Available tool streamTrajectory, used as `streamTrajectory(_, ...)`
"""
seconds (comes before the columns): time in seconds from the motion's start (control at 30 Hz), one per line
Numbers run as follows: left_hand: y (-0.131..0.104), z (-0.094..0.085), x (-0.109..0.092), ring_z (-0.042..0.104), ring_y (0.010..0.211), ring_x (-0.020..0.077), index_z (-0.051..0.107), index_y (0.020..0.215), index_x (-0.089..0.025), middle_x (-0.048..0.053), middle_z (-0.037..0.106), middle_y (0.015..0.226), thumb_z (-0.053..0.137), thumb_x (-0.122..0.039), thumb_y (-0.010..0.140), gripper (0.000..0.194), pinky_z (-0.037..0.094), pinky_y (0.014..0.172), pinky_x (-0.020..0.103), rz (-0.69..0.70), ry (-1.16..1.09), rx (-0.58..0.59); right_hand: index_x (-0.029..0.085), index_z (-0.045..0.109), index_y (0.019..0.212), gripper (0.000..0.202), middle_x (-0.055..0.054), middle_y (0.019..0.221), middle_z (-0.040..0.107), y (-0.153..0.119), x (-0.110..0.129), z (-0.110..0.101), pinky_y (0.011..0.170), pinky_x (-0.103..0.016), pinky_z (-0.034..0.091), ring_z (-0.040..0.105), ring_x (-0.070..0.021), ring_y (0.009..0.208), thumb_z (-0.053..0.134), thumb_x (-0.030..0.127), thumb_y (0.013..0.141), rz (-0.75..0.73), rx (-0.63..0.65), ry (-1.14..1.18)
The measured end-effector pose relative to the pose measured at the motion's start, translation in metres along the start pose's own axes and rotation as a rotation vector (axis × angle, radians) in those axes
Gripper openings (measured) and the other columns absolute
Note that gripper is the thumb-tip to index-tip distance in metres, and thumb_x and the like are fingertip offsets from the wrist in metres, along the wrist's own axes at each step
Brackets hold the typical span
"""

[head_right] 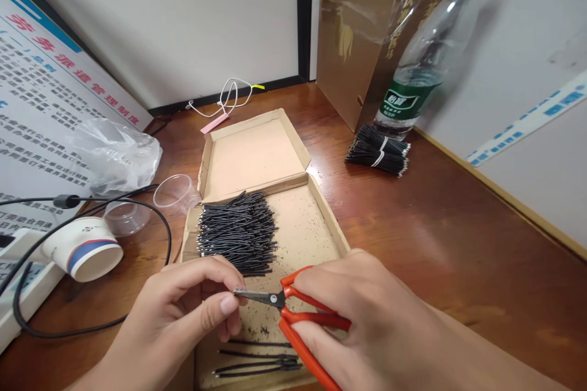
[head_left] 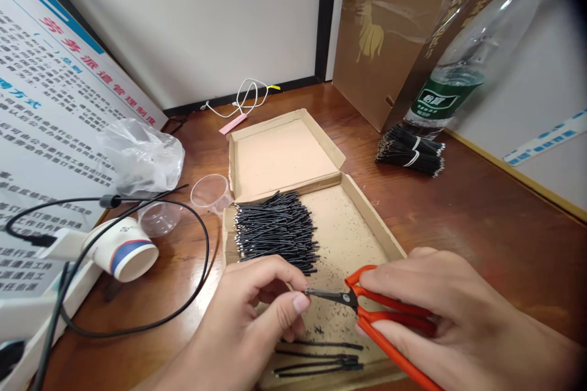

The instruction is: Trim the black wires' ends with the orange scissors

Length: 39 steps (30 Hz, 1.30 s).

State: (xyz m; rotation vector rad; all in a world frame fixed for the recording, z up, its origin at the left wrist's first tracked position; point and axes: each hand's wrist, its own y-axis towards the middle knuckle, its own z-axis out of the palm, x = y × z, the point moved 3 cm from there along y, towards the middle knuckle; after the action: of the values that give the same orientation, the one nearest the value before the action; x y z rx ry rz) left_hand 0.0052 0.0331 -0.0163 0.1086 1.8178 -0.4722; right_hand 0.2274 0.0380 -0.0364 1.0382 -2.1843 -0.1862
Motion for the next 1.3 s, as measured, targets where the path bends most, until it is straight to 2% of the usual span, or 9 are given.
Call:
streamTrajectory(0.27,0.001,0.001,0.001,0.065,0.061,0.0136,0.067,0.086,-0.016,0.002,0.068,0.067,0.066,-0.027,0.093,0.012,0.056,0.057,0.021,-0.018,-0.039,-0.023,0.017,0.063,0.091,0.016,0.003,0.06,0.057,0.002,0.0,-0.003,0.049,-0.027,0.032,0.042,-0.0117,0.049,0.049,0.013,0.098,0.021,-0.052,-0.016)
streamTrajectory(0.37,0.001,0.001,0.001,0.065,0.06,0.0136,0.067,0.085,-0.016,0.002,0.068,0.067,0.067,-0.026,0.092,0.012,0.055,0.057,0.02,-0.027,-0.033,-0.031,0.018,0.061,0.084,0.019,0.004,0.056,0.052,0.002,0.0,-0.002,0.049,-0.027,0.031,0.039,-0.0123,0.049,0.049,0.012,0.096,0.018,-0.007,-0.004)
streamTrajectory(0.5,0.001,0.001,0.001,0.064,0.06,0.0137,0.067,0.085,-0.016,0.002,0.067,0.067,0.067,-0.028,0.092,0.014,0.054,0.056,0.02,-0.031,-0.005,-0.03,0.017,0.062,0.089,0.015,0.003,0.06,0.056,0.001,0.0,-0.002,0.051,-0.027,0.033,0.042,-0.012,0.05,0.05,0.013,0.097,0.016,0.001,-0.017)
streamTrajectory(0.63,0.0,0.001,0.001,0.064,0.059,0.0137,0.066,0.084,-0.016,0.002,0.066,0.068,0.067,-0.029,0.092,0.015,0.054,0.055,0.021,-0.049,-0.008,-0.024,0.019,0.057,0.08,0.018,0.003,0.06,0.057,0.003,0.0,-0.001,0.052,-0.027,0.035,0.043,-0.0116,0.049,0.051,0.013,0.096,0.013,0.005,-0.008)
streamTrajectory(0.73,0.0,0.001,0.001,0.063,0.059,0.0138,0.066,0.085,-0.016,0.001,0.064,0.068,0.067,-0.03,0.093,0.016,0.054,0.055,0.021,-0.05,-0.005,-0.023,0.019,0.058,0.082,0.018,0.002,0.062,0.06,0.004,-0.001,-0.001,0.051,-0.027,0.034,0.043,-0.012,0.049,0.049,0.012,0.096,0.01,-0.01,0.001)
streamTrajectory(0.83,0.0,0.0,0.0,0.061,0.059,0.0133,0.067,0.084,-0.016,0.001,0.063,0.069,0.066,-0.03,0.093,0.017,0.052,0.055,0.021,-0.01,0.038,-0.037,0.018,0.062,0.089,0.015,0.002,0.06,0.057,0.004,-0.001,-0.001,0.05,-0.028,0.032,0.043,-0.013,0.049,0.05,0.012,0.097,0.028,-0.001,0.011)
streamTrajectory(1.0,0.0,-0.001,-0.002,0.06,0.063,0.0137,0.07,0.084,-0.017,0.001,0.063,0.073,0.065,-0.026,0.094,0.014,0.049,0.055,0.022,0.055,0.129,-0.062,0.019,0.06,0.084,0.016,0.002,0.057,0.054,0.003,0.002,-0.003,0.049,-0.028,0.031,0.041,-0.0131,0.048,0.051,0.013,0.096,0.031,0.016,0.039)
streamTrajectory(1.2,-0.001,-0.003,-0.007,0.061,0.069,0.0148,0.071,0.081,-0.018,0.001,0.065,0.073,0.066,-0.023,0.095,0.015,0.045,0.058,0.022,0.142,0.218,-0.087,0.02,0.057,0.081,0.017,0.002,0.06,0.058,0.004,-0.001,-0.002,0.052,-0.028,0.034,0.044,-0.0126,0.049,0.052,0.011,0.095,0.026,0.001,0.017)
streamTrajectory(1.3,-0.001,-0.004,-0.009,0.062,0.07,0.0138,0.072,0.081,-0.019,0.0,0.068,0.075,0.067,-0.02,0.094,0.014,0.045,0.062,0.022,0.194,0.26,-0.109,0.02,0.061,0.086,0.018,0.0,0.063,0.061,0.004,-0.001,-0.001,0.051,-0.028,0.034,0.046,-0.0129,0.049,0.049,0.011,0.096,0.013,-0.015,0.017)
